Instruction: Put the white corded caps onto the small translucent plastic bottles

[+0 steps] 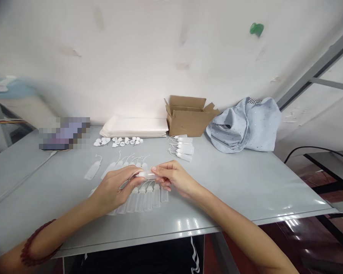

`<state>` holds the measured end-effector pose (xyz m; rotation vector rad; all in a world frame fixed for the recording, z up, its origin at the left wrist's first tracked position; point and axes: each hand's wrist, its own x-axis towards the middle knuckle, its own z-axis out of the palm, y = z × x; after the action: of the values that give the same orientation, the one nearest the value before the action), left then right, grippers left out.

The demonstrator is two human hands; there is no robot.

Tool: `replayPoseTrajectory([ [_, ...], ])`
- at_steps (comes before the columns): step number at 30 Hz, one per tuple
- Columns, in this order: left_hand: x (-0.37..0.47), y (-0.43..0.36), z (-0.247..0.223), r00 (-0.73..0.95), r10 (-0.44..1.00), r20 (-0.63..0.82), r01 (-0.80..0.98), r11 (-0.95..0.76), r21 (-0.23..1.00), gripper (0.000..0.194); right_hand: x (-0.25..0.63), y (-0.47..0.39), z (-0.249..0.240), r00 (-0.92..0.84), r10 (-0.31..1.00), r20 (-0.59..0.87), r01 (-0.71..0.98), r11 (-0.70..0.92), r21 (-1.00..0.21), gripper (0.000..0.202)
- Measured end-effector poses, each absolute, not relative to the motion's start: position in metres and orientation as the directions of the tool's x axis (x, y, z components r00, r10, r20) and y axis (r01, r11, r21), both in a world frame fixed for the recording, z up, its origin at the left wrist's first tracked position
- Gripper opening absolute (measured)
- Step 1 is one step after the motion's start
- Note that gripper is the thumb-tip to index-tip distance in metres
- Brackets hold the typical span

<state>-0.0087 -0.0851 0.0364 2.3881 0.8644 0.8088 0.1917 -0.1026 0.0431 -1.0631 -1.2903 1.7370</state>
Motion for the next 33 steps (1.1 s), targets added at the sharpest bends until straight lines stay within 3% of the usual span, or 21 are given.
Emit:
replayPoseTrajectory([
  [3,-0.009,-0.081,0.037,0.609,0.728,0.314,0.431,-0.637,0.639,0.022,0.192,-0.101,0.043,-0.332,0.938,-0.097,0.086,-0.073,-0.994,0.038],
  [6,-0.015,-0.072,0.042,0.534,0.810,0.240,0.487,-0.527,0.696,0.026,0.199,-0.094,0.042,-0.167,0.981,0.095,0.327,0.146,-0.934,0.028],
  [9,-0.030,-0.056,0.049,0.387,0.890,0.240,0.572,-0.436,0.695,0.026,0.218,-0.079,0.037,0.047,0.928,0.370,0.583,0.275,-0.765,0.027],
  [14,-0.075,-0.028,0.059,0.233,0.942,0.241,0.798,-0.327,0.507,0.013,0.264,-0.048,0.022,0.135,0.787,0.601,0.868,0.199,-0.455,0.028],
  [18,-0.105,-0.016,0.061,0.205,0.960,0.191,0.900,-0.262,0.349,0.016,0.285,-0.033,0.008,0.086,0.786,0.613,0.924,0.167,-0.344,0.029],
  [23,-0.114,-0.012,0.056,0.106,0.994,0.002,0.966,-0.104,0.237,0.030,0.290,-0.028,0.000,0.142,0.766,0.627,0.903,0.159,-0.398,0.031],
  [28,-0.106,-0.008,0.047,0.102,0.977,-0.185,0.964,-0.051,0.261,0.024,0.283,-0.031,0.002,0.127,0.720,0.682,0.918,0.175,-0.355,0.029],
  [33,-0.094,-0.013,0.055,0.092,0.994,-0.059,0.926,-0.064,0.372,0.021,0.262,-0.044,0.013,0.071,0.684,0.726,0.907,0.257,-0.332,0.023],
])
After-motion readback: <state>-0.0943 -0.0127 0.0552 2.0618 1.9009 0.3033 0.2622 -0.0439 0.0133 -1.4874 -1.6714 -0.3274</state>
